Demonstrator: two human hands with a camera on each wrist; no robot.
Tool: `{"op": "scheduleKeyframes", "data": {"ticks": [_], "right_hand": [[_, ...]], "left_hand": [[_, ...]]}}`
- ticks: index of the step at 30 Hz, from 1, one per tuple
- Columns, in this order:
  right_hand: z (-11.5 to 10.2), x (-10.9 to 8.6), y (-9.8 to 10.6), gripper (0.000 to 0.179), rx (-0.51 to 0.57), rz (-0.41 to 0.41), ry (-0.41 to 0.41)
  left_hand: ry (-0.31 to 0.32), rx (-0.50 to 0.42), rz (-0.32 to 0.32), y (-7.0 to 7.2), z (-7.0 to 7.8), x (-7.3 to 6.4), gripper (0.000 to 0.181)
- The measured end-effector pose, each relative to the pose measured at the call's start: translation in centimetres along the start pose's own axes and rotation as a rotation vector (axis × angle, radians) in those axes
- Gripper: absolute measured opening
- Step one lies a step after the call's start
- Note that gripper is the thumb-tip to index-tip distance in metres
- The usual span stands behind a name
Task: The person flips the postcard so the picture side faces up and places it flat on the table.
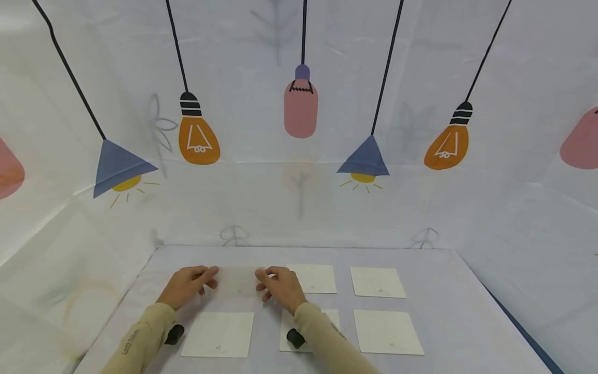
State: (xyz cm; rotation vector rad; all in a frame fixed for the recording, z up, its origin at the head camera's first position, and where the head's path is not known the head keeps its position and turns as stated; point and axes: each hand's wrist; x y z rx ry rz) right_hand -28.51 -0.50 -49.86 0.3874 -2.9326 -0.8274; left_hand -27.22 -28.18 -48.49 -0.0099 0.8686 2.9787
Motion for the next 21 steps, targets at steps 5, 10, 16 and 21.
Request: {"op": "scheduleKeyframes", "data": {"ticks": [5,10,16,21], "right_hand": [[-0.26,-0.1,0.01,0.051,-0.018,0.016,0.015],[-0.44,-0.1,0.09,0.055,-0.024,0.021,0.043],[-0.3,-0.21,0.1,0.047,-0.056,0.024,0.105],[-0.1,-0.23,0.07,0.045,-0.073,0.01,0.127]], "left_hand": [[0.005,0.011,0.012,0.38,0.19,-0.34,0.052],[-0.017,0.023,0.006,0.64,0.29,-0.58,0.051],[-0.03,0.029,-0.006,0.81,0.22,-0.76,0.052],[-0.064,0.023,-0.02,0.68,-0.21,-0.8,0.051]]}}
Point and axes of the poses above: each hand's wrist, its own x-axis towards the middle knuckle, its own y-axis out of the back of the hand, z = x × y, and after that the axes turned 9 degrees about -x, right-handed
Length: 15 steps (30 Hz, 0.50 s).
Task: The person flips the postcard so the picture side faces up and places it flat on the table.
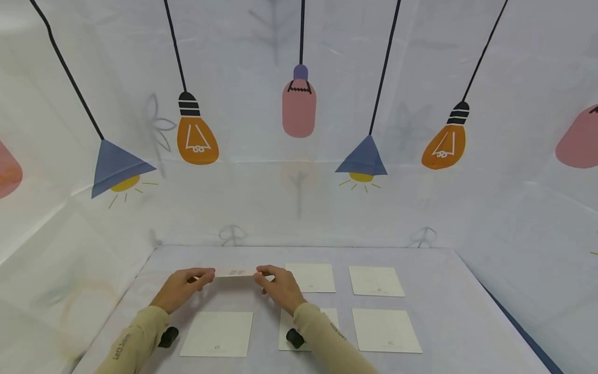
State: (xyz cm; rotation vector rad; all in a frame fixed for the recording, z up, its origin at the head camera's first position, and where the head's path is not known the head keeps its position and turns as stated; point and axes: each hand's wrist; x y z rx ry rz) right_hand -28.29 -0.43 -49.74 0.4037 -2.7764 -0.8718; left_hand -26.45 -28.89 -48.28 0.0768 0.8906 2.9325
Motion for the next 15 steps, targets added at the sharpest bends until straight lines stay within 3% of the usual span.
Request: {"op": "scheduleKeyframes", "data": {"ticks": [6,15], "right_hand": [[0.6,0.0,-0.3,0.039,-0.072,0.005,0.008],[1.0,0.3,-0.9,0.033,-0.25,0.031,0.014]], "left_hand": [[-0.066,0.068,0.015,-0.3,-0.8,0.0,0.046],[-0.061,0.126,0.0,-1.1,-1.1,0.4,0.047]]}}
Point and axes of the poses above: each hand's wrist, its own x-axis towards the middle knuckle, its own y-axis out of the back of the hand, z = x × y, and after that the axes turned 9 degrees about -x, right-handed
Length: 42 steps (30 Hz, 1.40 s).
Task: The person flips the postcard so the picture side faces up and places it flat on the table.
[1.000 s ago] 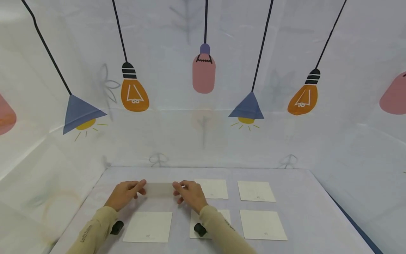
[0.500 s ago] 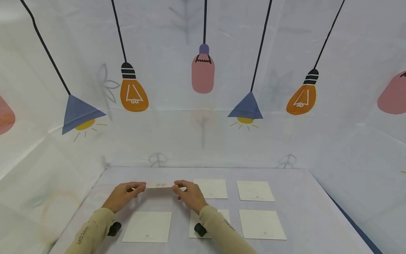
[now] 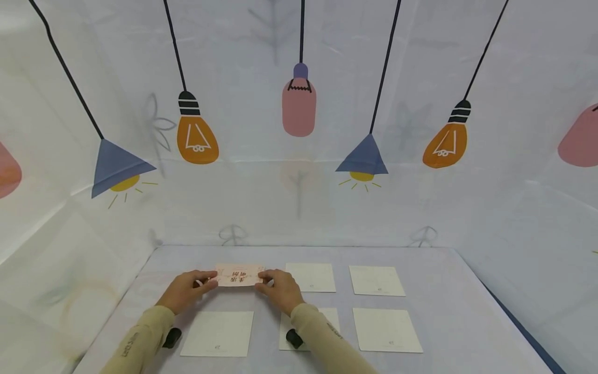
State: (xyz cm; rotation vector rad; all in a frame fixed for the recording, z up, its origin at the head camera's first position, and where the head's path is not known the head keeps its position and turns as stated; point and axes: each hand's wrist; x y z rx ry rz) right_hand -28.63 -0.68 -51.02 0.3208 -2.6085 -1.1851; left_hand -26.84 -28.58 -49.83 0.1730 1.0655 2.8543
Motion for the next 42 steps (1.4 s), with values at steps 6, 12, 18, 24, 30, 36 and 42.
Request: {"op": "scheduleKeyframes", "data": {"ticks": [6,12,18,24,30,36,42], "right_hand": [[0.0,0.4,-0.4,0.028,-0.067,0.013,-0.018],[0.0,0.8,-0.5,0.027,-0.09,-0.009,-0.037],[0.2,1.0,-0.9,0.026,-0.121,-0.026,-0.048],[0.0,1.0,-0.9,0.026,-0.176,-0.03,-0.026],[-0.5,0.9,-0.9,0.025,-0.363,-0.061,0.018],[-0.8,0.5,-0.5,0.031,-0.366,-0.109,0.033],[-0.4,0.4,-0.4,0.034,-0.322,-0.098,0.037]], "left_hand": [[-0.008,0.04,-0.006,-0.2,0.1,0.3,0.041],[-0.015,0.067,-0.032,-0.3,-0.2,0.8,0.04],[0.033,0.11,-0.055,-0.6,-0.4,1.1,0.04],[0.062,0.129,-0.077,-0.7,-0.4,1.3,0.041],[0.073,0.179,-0.066,-0.7,-0.5,1.4,0.036],[0.062,0.184,-0.038,-1.1,-0.8,1.2,0.031],[0.044,0.168,-0.023,-1.2,-1.0,1.0,0.032]]}}
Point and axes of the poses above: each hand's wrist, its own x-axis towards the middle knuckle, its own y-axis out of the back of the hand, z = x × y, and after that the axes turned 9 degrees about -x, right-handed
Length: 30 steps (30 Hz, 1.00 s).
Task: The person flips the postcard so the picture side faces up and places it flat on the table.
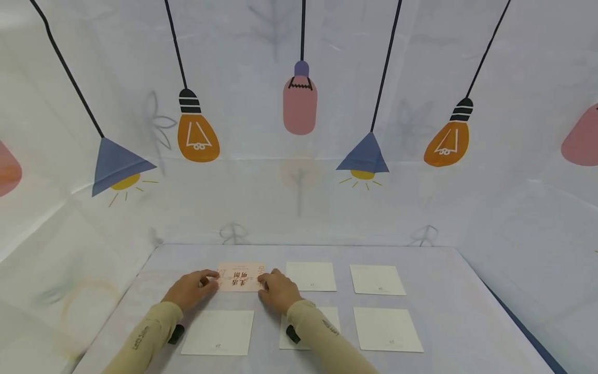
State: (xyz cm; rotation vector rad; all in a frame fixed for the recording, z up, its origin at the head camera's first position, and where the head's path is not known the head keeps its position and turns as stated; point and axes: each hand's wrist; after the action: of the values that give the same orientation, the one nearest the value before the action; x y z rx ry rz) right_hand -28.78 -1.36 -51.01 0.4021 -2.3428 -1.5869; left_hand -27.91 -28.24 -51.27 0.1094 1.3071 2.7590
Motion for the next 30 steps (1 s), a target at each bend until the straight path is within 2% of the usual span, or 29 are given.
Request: {"op": "scheduleKeyframes", "data": {"ticks": [4,9,13,19,23,30], "right_hand": [[0.0,-0.3,0.3,0.034,0.019,0.02,-0.001],[-0.3,-1.3,0.6,0.032,0.022,0.049,0.035],[-0.6,-2.7,1.1,0.033,0.032,0.054,0.069],[-1.2,-3.9,1.2,0.041,0.017,0.02,0.072],[-1.7,-4.5,1.2,0.049,-0.005,0.007,0.089],[-2.1,-5.2,1.1,0.058,-0.021,0.009,0.073]], "left_hand": [[0.007,-0.017,-0.002,0.7,0.3,-0.6,0.034],[0.025,-0.029,-0.04,1.8,0.4,-2.0,0.04],[0.007,-0.022,-0.076,2.2,0.4,-3.6,0.055],[0.007,-0.014,-0.157,2.5,0.3,-5.6,0.078],[-0.005,0.024,-0.191,2.5,0.2,-6.3,0.087],[0.004,0.048,-0.214,2.2,-0.1,-6.9,0.087]]}}
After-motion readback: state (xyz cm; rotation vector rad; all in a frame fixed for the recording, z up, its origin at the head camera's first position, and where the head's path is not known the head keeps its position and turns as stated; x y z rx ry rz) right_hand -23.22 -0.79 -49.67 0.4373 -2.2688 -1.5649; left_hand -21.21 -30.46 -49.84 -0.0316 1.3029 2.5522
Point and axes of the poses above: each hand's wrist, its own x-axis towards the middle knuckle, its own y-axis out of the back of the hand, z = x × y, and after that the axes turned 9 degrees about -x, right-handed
